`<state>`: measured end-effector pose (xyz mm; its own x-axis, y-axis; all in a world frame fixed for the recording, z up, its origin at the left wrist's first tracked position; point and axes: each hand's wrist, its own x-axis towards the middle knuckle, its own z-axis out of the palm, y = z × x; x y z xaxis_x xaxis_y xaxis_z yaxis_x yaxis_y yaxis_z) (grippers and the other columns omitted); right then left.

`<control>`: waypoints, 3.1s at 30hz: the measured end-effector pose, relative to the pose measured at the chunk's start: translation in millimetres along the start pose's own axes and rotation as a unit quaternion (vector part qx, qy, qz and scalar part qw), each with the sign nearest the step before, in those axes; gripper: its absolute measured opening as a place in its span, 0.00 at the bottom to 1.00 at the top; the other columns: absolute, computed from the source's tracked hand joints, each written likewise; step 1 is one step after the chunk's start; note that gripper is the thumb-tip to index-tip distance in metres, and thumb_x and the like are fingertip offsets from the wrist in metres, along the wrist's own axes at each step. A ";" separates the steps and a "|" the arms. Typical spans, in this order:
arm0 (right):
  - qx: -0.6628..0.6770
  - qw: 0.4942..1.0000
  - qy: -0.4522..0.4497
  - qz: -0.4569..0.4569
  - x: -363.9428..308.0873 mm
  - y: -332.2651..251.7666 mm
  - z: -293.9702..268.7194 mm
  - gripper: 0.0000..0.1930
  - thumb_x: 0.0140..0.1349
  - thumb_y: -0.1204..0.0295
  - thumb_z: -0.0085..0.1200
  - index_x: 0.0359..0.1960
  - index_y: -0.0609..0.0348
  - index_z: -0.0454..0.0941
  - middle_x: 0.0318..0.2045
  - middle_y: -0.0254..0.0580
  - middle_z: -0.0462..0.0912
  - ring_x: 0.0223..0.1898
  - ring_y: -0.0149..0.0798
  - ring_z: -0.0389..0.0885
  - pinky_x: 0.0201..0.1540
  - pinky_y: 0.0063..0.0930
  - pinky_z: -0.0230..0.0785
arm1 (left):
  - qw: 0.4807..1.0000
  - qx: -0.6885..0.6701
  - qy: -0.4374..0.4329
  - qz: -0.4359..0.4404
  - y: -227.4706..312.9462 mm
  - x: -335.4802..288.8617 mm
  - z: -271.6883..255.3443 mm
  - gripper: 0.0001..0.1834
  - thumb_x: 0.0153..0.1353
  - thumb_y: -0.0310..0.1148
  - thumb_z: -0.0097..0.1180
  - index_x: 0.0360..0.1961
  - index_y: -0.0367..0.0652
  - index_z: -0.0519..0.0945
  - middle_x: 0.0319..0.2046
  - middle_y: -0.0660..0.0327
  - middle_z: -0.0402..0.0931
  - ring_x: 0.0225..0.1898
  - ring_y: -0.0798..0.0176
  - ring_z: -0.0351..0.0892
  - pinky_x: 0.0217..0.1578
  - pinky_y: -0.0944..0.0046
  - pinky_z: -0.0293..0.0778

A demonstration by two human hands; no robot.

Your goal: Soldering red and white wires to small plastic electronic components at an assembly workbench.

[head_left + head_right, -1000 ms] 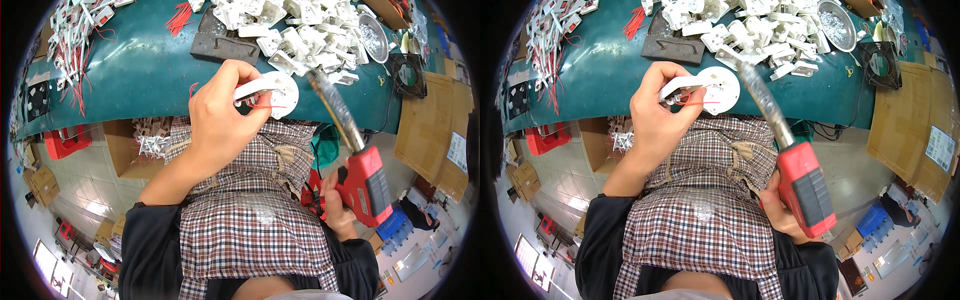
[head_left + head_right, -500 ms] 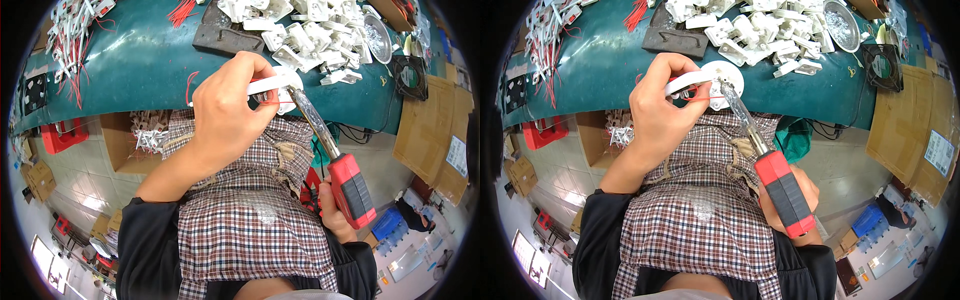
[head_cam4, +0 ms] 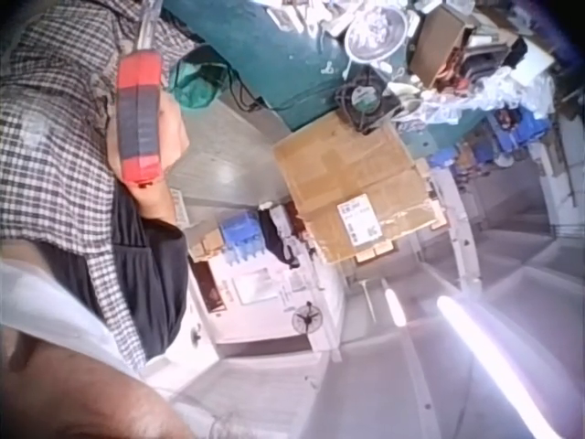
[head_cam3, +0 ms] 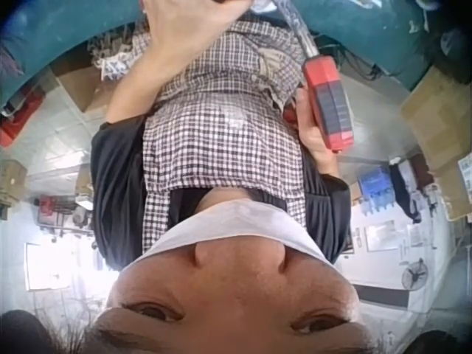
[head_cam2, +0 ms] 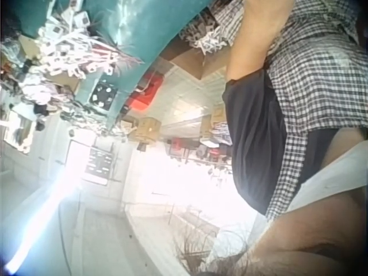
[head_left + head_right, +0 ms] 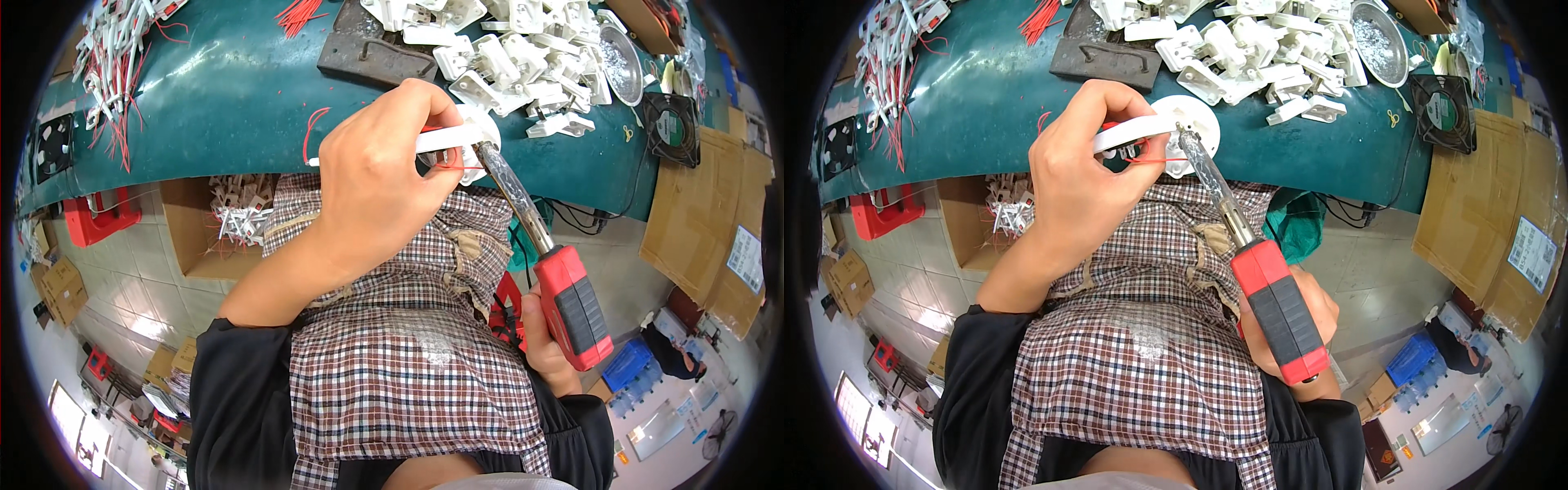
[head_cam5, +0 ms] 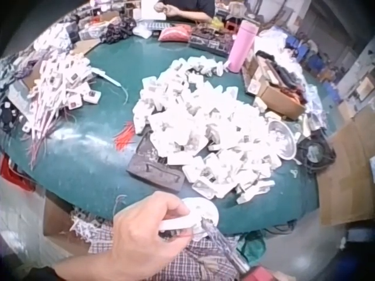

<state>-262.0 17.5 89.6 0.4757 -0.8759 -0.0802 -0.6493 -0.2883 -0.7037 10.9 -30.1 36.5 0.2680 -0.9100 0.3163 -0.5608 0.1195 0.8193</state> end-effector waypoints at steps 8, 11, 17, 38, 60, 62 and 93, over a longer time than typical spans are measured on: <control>-0.001 1.000 -0.007 0.025 9.2 -13.8 -3.8 0.14 0.48 0.82 0.69 0.37 0.65 0.80 0.33 0.46 0.81 0.28 0.43 0.83 0.32 0.29 0.75 | 1.000 -0.011 -0.006 -0.007 -1.0 0.4 -0.1 0.15 0.48 0.20 0.72 0.35 0.39 0.79 0.31 0.62 0.82 0.29 0.66 0.84 0.32 0.68 0.78; -0.007 1.000 0.007 -0.009 14.1 -17.0 -4.4 0.14 0.48 0.82 0.69 0.37 0.66 0.81 0.33 0.47 0.82 0.29 0.43 0.84 0.33 0.30 0.76 | 1.000 -0.013 -0.008 -0.009 -1.5 0.6 -0.7 0.15 0.49 0.20 0.72 0.35 0.39 0.79 0.31 0.62 0.82 0.29 0.67 0.84 0.32 0.68 0.78; -0.024 1.000 0.002 -0.012 4.1 -14.3 -8.8 0.14 0.50 0.82 0.68 0.40 0.68 0.82 0.36 0.49 0.83 0.32 0.45 0.86 0.36 0.30 0.79 | 1.000 -0.020 -0.013 -0.017 -0.1 0.3 -1.8 0.14 0.49 0.20 0.72 0.35 0.39 0.79 0.30 0.62 0.82 0.29 0.67 0.83 0.31 0.68 0.77; 0.013 0.999 0.002 0.042 10.8 -19.2 -4.6 0.10 0.53 0.79 0.68 0.36 0.65 0.80 0.31 0.45 0.81 0.27 0.43 0.83 0.31 0.31 0.75 | 1.000 -0.018 -0.002 -0.005 -0.6 1.1 0.0 0.14 0.48 0.20 0.71 0.34 0.40 0.79 0.29 0.64 0.81 0.27 0.70 0.81 0.28 0.70 0.74; 0.261 0.949 0.152 0.086 57.2 -16.3 37.9 0.26 0.62 0.88 0.58 0.61 0.61 0.64 0.40 0.39 0.72 0.37 0.34 0.79 0.44 0.31 0.76 | 1.000 -0.014 -0.021 -0.009 0.4 1.1 -3.4 0.15 0.48 0.21 0.72 0.35 0.39 0.79 0.31 0.61 0.82 0.29 0.66 0.84 0.32 0.67 0.78; 0.234 0.959 0.158 0.028 77.5 -13.8 50.5 0.28 0.60 0.89 0.59 0.60 0.61 0.64 0.41 0.39 0.72 0.43 0.36 0.81 0.50 0.34 0.77 | 0.999 -0.008 -0.028 -0.017 -0.6 0.8 -3.5 0.15 0.49 0.21 0.72 0.36 0.39 0.79 0.32 0.61 0.82 0.30 0.65 0.84 0.33 0.67 0.78; 0.160 0.956 0.217 -0.116 115.9 13.0 79.5 0.31 0.53 0.81 0.71 0.55 0.64 0.66 0.43 0.43 0.83 0.41 0.35 0.83 0.44 0.28 0.75 | 0.995 0.038 -0.027 0.088 1.3 0.6 -8.8 0.10 0.48 0.24 0.75 0.28 0.44 0.83 0.56 0.53 0.75 0.46 0.62 0.81 0.21 0.71 0.74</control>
<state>-168.2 -57.1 15.0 0.2480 -0.9011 0.3556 -0.3085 -0.4214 -0.8528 17.2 -27.0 41.9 0.1200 -0.8980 0.4233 -0.6540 0.2493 0.7142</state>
